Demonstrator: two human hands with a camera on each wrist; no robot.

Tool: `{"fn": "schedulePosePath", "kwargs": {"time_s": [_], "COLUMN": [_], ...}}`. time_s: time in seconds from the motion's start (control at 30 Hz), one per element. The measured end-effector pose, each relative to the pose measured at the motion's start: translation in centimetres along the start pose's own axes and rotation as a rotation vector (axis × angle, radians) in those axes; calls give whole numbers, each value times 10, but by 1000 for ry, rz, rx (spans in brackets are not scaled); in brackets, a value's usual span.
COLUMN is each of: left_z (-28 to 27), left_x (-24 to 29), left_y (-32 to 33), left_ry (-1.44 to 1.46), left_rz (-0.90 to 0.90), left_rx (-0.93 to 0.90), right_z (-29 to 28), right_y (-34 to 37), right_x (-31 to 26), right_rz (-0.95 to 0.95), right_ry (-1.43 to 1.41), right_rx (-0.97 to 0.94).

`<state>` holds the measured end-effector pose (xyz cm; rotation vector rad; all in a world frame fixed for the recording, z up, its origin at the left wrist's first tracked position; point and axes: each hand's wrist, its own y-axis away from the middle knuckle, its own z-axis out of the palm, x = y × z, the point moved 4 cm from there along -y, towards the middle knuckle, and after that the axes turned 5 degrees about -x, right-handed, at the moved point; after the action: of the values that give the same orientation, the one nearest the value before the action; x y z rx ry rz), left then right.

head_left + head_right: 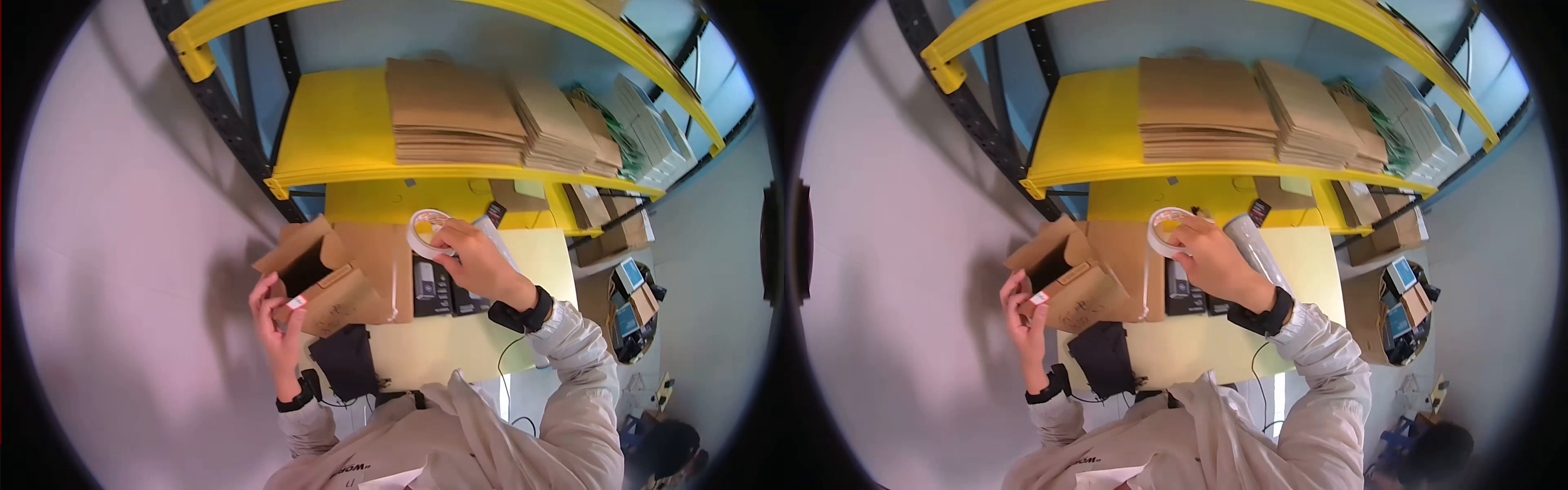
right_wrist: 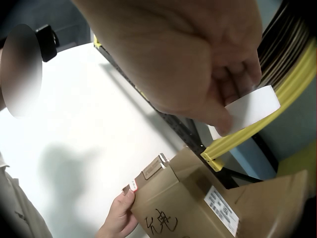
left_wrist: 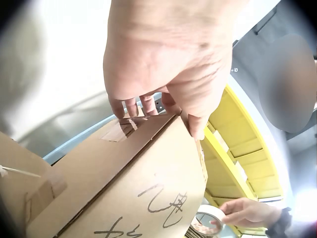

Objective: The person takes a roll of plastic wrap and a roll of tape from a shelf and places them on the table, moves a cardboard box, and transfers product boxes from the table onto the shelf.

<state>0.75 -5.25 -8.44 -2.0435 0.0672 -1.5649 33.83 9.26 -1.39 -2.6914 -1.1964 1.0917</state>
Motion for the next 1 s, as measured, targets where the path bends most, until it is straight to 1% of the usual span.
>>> {"fn": "schedulePosePath", "kwargs": {"time_s": [0.03,0.1,0.2,0.23,0.3,0.33,0.37,0.4,0.43,0.5,0.57,0.63,0.7,0.73,0.77,0.83,0.93,0.97,1.0], "left_z": [3,13,26,35,50,55,64,71,80,103,127,153,174,185,199,226,265,275,287], "left_x": [1,3,7,12,21,22,28,32,38,55,70,85,89,88,92,104,117,121,125], "left_y": [6,16,28,31,32,34,35,35,37,38,41,45,51,55,55,59,63,65,66], "left_ry": [-55,-61,-114,-118,-72,-78,-86,36,157,182,180,170,162,136,111,104,203,198,210], "left_rz": [-28,-6,-43,-49,-79,-77,-81,-82,-86,-102,-109,-117,-128,-104,-81,-66,-14,-15,-10], "left_rx": [18,-6,40,31,164,190,184,229,273,286,235,216,201,119,39,18,-43,-41,-77], "right_z": [-4,-19,-37,-43,-57,-64,-70,-75,-77,-80,-75,-63,-50,-45,-41,-30,-17,-13,-10], "right_y": [23,67,135,156,197,216,235,254,273,307,339,370,396,407,417,433,445,448,451], "right_x": [11,33,80,94,124,139,155,172,188,221,246,276,301,309,318,334,349,353,358], "right_rz": [53,104,295,303,372,377,433,487,492,530,542,571,580,592,602,613,578,575,564], "right_ry": [-20,-15,-6,-14,-32,-41,-69,-96,-105,21,47,125,117,111,106,96,97,94,103], "right_rx": [-9,23,47,47,75,74,86,99,98,57,55,-4,-26,-28,-30,-36,-21,-23,-16]}}
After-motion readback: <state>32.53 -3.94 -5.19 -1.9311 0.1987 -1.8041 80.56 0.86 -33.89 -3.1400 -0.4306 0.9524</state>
